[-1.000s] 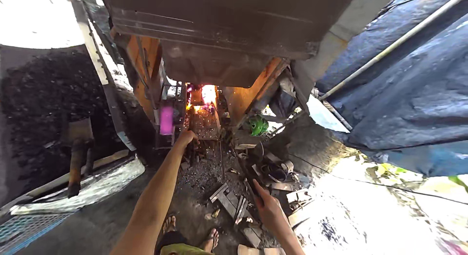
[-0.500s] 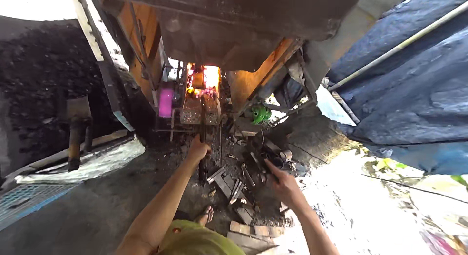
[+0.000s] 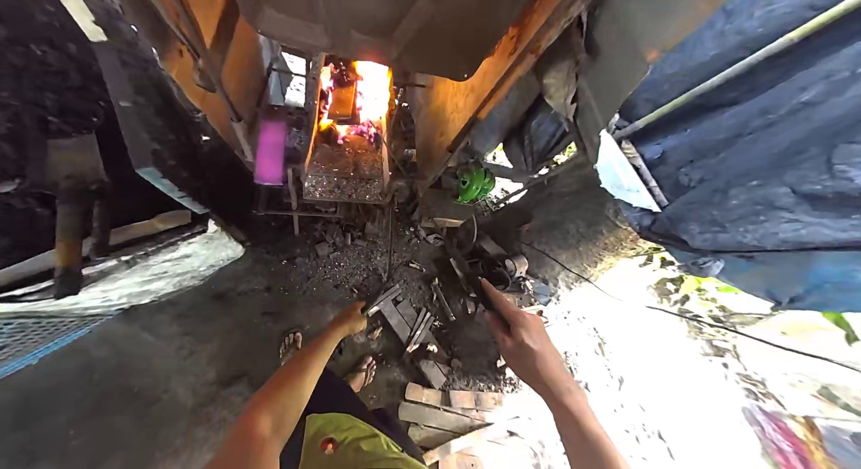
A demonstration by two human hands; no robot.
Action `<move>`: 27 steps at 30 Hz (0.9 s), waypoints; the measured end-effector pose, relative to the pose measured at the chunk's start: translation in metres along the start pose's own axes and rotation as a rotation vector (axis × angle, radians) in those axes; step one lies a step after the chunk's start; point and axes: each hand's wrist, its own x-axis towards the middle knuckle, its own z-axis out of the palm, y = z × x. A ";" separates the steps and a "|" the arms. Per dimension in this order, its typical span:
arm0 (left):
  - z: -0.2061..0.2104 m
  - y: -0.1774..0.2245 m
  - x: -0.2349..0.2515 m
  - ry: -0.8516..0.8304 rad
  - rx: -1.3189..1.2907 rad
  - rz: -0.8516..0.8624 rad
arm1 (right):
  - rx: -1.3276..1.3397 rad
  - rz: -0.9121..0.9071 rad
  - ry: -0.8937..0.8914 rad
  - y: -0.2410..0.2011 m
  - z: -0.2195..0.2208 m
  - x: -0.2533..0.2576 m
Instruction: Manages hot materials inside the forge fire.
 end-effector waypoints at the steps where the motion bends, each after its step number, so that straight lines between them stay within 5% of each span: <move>1: 0.002 0.005 -0.006 -0.008 0.005 0.000 | 0.004 -0.001 -0.005 0.001 0.001 -0.001; 7: -0.014 0.041 -0.109 0.095 -0.321 0.098 | -0.024 0.011 -0.038 0.013 -0.012 0.009; 12: -0.075 0.096 -0.164 0.326 -0.637 0.190 | -0.272 -0.065 0.044 0.019 -0.013 0.006; 20: -0.189 0.163 -0.098 0.469 -0.745 0.229 | -0.409 -0.073 0.039 0.003 -0.038 0.005; 27: -0.208 0.177 -0.063 0.475 -0.768 0.187 | -0.346 0.043 0.016 -0.013 -0.017 -0.007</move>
